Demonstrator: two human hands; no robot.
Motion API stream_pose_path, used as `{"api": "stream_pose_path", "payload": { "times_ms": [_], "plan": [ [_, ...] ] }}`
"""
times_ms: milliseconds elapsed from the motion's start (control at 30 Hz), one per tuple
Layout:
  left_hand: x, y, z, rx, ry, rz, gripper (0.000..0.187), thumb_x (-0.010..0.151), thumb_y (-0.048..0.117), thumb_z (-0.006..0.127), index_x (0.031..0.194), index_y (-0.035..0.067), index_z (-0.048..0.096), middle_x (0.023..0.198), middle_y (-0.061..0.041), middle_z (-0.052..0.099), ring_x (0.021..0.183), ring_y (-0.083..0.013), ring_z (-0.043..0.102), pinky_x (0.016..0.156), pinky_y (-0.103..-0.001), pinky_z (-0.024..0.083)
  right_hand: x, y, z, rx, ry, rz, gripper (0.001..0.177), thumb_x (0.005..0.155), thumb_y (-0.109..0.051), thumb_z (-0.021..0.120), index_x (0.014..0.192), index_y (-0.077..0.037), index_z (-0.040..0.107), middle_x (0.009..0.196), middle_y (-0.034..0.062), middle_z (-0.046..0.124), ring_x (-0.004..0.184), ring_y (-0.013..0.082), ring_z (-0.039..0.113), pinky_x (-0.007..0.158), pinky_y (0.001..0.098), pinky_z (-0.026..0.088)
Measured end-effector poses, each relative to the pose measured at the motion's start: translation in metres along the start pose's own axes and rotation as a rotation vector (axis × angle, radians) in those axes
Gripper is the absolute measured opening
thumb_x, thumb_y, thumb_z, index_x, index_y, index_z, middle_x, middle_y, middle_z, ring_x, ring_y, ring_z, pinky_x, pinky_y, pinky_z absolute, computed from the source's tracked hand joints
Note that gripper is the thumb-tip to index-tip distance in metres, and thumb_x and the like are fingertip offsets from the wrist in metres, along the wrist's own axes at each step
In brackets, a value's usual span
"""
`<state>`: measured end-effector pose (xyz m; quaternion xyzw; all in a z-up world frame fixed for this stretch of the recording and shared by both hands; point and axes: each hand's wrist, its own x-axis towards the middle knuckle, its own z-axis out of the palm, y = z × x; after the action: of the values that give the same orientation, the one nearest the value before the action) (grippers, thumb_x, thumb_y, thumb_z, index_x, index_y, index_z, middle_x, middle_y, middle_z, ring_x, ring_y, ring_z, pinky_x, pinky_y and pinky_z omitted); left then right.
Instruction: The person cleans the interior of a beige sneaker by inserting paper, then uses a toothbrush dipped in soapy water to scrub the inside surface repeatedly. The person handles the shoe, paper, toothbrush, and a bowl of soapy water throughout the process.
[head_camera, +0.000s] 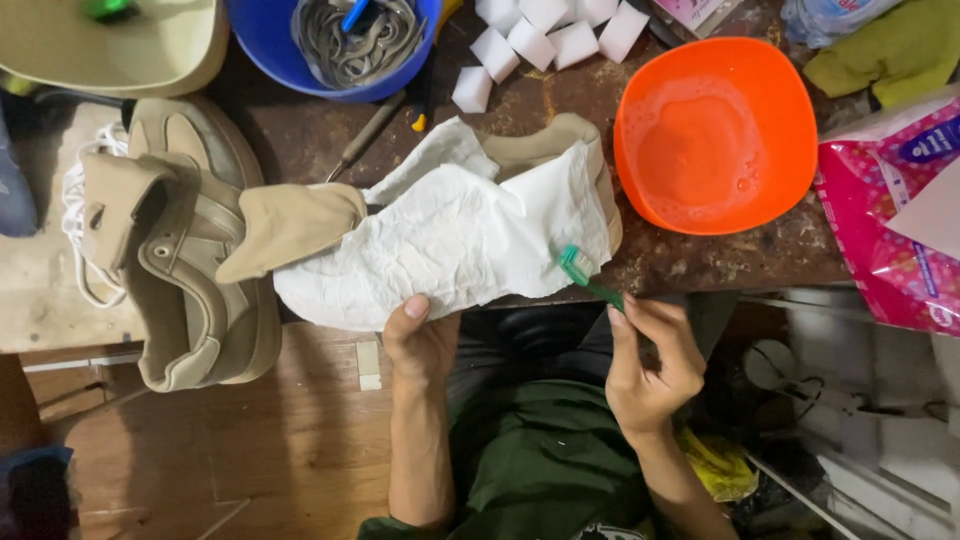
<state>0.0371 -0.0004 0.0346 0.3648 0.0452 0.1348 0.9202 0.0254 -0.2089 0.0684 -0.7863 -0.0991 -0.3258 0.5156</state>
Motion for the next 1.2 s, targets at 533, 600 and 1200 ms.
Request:
{"api": "stream_pose_path", "payload": {
  "times_ms": [533,600,1200],
  "plan": [
    [0.001,0.004,0.018,-0.177,0.069,0.055,0.099,0.072,0.019,0.076,0.15,0.003,0.018,0.142,-0.018,0.043,0.134,-0.0371,0.041,0.111,-0.049,0.04,-0.003,-0.002,-0.004,-0.004,-0.078,0.099,0.009,0.088,0.009,0.064,0.096,0.006,0.062,0.093,0.0221,0.065,0.082,0.0285,0.066,0.074,0.0334,0.056],
    [0.0,0.005,0.019,-0.205,0.055,0.05,0.096,0.073,0.019,0.075,0.149,0.002,0.02,0.141,-0.018,0.045,0.133,-0.0369,0.043,0.112,-0.05,0.04,-0.002,-0.004,-0.004,-0.017,-0.104,0.067,0.007,0.086,0.01,0.065,0.091,0.006,0.062,0.091,0.0219,0.066,0.081,0.0295,0.066,0.075,0.0347,0.056],
    [-0.002,0.002,0.011,-0.099,0.082,-0.086,0.098,0.073,0.024,0.074,0.15,0.002,0.019,0.145,-0.018,0.041,0.134,-0.0347,0.042,0.108,-0.047,0.042,-0.001,-0.005,-0.004,-0.097,-0.108,-0.071,0.012,0.088,0.011,0.065,0.099,0.007,0.064,0.094,0.0228,0.065,0.083,0.0294,0.068,0.075,0.0333,0.058]
  ]
}}
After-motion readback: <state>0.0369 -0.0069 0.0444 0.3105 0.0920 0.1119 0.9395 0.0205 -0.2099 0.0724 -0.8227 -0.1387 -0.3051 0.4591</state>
